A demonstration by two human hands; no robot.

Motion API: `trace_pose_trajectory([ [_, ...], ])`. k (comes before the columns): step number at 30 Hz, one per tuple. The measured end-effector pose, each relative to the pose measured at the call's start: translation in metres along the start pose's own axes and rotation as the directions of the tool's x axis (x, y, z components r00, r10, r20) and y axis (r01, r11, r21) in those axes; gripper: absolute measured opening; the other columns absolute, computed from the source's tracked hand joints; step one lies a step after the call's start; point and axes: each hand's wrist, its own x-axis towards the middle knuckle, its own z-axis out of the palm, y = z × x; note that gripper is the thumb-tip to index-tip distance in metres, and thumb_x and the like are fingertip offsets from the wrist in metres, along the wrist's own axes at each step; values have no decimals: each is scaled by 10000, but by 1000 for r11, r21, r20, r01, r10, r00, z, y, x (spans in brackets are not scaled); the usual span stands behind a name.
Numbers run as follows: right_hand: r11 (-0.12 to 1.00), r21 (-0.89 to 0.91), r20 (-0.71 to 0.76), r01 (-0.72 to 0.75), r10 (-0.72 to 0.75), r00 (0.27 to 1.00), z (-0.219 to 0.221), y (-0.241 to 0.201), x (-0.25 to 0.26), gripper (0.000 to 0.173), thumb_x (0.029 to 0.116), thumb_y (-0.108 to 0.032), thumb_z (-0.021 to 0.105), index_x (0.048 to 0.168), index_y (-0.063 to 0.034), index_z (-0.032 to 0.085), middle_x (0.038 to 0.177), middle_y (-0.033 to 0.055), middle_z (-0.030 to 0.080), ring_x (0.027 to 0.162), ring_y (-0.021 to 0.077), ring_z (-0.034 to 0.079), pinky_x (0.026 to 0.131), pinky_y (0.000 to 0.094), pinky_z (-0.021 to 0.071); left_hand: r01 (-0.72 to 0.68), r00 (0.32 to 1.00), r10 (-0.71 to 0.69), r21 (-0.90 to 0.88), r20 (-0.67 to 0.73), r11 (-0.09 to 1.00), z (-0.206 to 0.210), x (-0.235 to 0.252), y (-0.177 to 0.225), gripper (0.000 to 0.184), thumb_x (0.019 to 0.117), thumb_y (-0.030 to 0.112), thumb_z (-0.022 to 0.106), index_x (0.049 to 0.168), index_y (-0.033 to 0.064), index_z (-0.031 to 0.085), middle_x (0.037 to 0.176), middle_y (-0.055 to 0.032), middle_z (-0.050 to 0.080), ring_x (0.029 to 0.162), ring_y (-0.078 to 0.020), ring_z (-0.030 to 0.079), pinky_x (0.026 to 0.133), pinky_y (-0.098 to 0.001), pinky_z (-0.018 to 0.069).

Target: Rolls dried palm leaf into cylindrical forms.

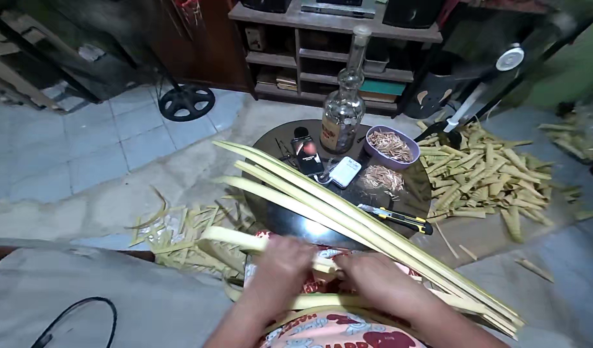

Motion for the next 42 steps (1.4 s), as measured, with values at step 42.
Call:
trace_pose_trajectory([
  [42,888,42,-802,458,-243,546,31,-16,53,150,939,-125,685,1074,-139,750,1055,-23,731,1048,121,675,949,314,563,413,831,-490,-883,264,224,2,13,24,105,959,154,673,928,56,696,776,-55,707,678,-184,699,612,-367,618],
])
